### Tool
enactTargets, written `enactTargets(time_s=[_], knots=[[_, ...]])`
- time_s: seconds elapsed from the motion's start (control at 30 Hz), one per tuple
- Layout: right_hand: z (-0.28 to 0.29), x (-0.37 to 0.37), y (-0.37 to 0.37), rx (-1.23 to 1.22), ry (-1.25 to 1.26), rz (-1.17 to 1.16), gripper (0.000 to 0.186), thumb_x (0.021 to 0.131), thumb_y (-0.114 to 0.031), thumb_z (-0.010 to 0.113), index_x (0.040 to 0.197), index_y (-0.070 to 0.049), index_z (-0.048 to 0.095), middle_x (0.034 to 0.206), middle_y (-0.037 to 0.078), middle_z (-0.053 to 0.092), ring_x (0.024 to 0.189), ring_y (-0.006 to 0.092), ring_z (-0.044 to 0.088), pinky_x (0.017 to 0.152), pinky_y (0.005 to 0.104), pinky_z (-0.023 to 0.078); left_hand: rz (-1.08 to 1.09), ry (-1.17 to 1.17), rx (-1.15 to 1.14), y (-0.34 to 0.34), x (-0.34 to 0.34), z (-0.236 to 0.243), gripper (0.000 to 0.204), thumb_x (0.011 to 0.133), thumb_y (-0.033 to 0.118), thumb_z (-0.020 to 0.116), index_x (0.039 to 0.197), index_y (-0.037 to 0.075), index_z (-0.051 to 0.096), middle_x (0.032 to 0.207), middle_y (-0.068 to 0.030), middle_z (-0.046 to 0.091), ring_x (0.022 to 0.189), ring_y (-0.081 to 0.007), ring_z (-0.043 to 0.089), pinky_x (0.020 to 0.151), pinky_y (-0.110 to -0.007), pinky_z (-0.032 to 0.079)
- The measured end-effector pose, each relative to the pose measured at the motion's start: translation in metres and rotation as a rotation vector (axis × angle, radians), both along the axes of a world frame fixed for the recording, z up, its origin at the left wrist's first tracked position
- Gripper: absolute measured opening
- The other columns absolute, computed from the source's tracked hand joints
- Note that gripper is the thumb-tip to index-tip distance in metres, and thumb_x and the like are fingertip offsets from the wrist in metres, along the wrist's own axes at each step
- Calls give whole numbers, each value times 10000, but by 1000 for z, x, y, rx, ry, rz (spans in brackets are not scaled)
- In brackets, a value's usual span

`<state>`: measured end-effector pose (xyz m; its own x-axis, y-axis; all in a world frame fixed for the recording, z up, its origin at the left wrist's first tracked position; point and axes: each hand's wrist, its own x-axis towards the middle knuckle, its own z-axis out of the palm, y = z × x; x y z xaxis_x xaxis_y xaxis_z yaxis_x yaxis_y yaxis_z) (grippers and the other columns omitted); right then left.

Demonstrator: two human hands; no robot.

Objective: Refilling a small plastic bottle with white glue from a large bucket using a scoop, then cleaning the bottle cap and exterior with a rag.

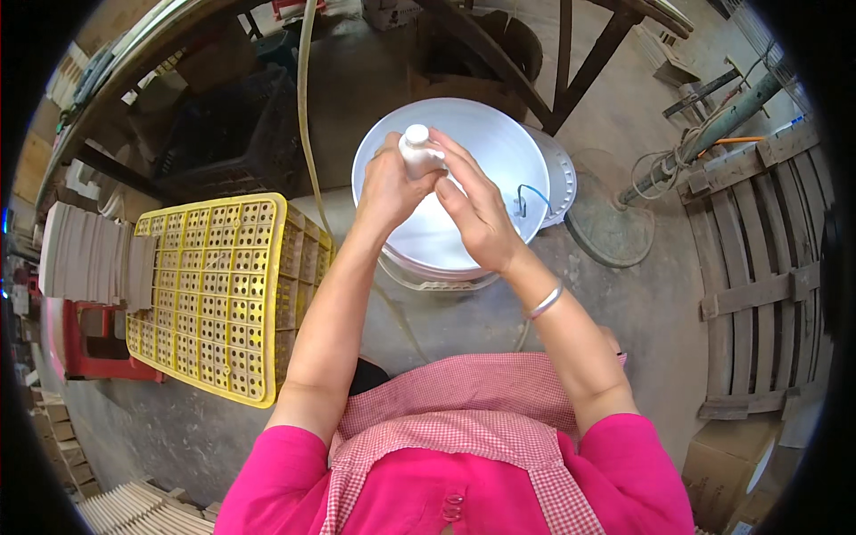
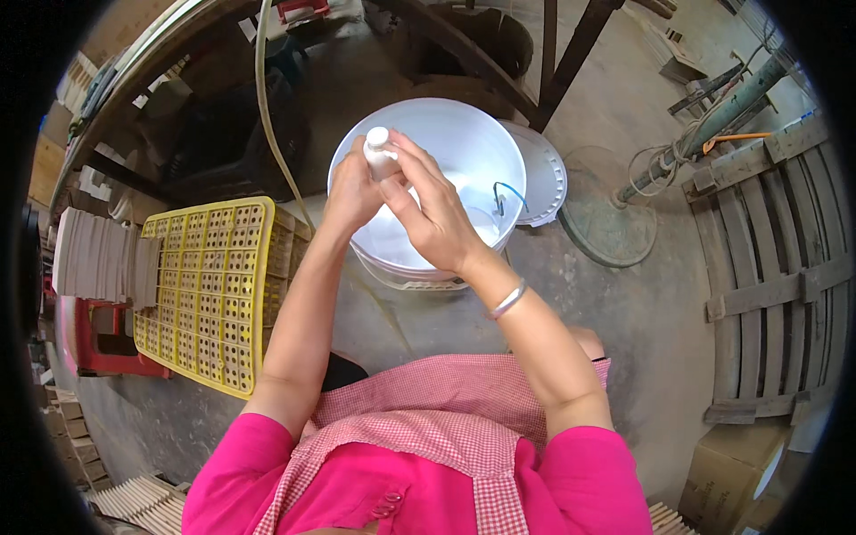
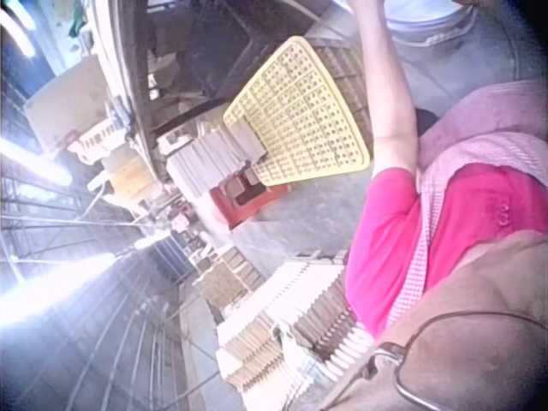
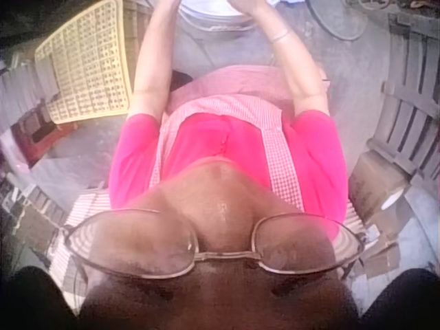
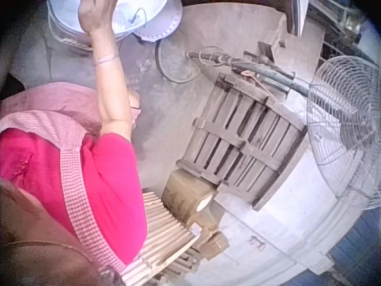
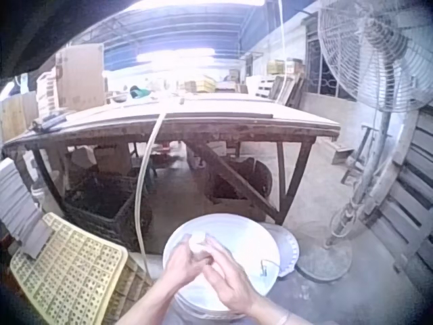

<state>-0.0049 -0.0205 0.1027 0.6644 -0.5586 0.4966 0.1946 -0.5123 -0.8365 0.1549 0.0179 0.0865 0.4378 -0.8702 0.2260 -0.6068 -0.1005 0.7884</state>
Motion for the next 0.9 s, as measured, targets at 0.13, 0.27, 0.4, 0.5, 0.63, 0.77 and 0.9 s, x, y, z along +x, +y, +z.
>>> enactTargets(time_s=[0.13, 0.27, 0.4, 0.5, 0.63, 0.77, 0.9], knots=[[5, -38, -8, -298, 230, -141, 504, 984, -367, 580, 1292, 32, 597, 1407, 265, 513, 1344, 429, 443, 1123, 495, 352, 49, 23, -19, -2, 2, 6, 556, 731, 253, 859, 1126, -29, 587, 1046, -255, 709, 973, -374, 714, 834, -426, 561], [-4, -90, -3, -761, 898, 56, 408, 949, -423, 606, 1027, -44, 737, 1469, 172, 487, 1439, 415, 336, 1159, 631, 235, 112, 0, 33, -2, 8, 7, 673, 713, 293, 878, 1235, -21, 590, 1072, -228, 722, 1010, -342, 720, 883, -420, 568], [41, -118, 0, -697, 703, 110, 361, 901, -410, 671, 923, -58, 753, 1470, 149, 501, 1442, 392, 353, 1156, 603, 270, 131, -17, 56, -1, 8, 9, 676, 716, 309, 871, 1235, -21, 588, 1087, -231, 719, 1013, -348, 718, 891, -421, 564], [43, -130, -20, -684, 558, 31, 303, 860, -332, 731, 970, -49, 743, 1407, 144, 564, 1381, 374, 448, 1132, 553, 332, 156, -44, 67, 4, 9, 11, 659, 720, 315, 866, 1219, -17, 593, 1089, -226, 719, 1003, -340, 721, 887, -407, 561], [-32, -142, -130, -407, 432, -495, 462, 811, -211, 749, 1210, -18, 619, 1262, 206, 640, 1194, 394, 593, 997, 442, 471, 128, -32, 41, 11, 10, 16, 643, 722, 312, 864, 1204, -18, 595, 1094, -226, 717, 1003, -333, 720, 882, -402, 559], [-130, -144, -232, -350, 589, -772, 721, 796, -209, 760, 1409, 7, 448, 1224, 261, 641, 1174, 416, 601, 1007, 460, 474, 159, 28, 42, 30, 1, 26, 645, 722, 293, 870, 1211, -22, 592, 1095, -213, 715, 1006, -309, 716, 881, -406, 560], [-153, -137, -252, -157, 685, -718, 806, 769, -218, 773, 1444, 11, 397, 1198, 295, 633, 1138, 435, 614, 976, 475, 493, 218, 157, 36, 64, -2, 25, 659, 717, 269, 880, 1229, -21, 584, 1098, -190, 714, 998, -282, 713, 881, -395, 567]])
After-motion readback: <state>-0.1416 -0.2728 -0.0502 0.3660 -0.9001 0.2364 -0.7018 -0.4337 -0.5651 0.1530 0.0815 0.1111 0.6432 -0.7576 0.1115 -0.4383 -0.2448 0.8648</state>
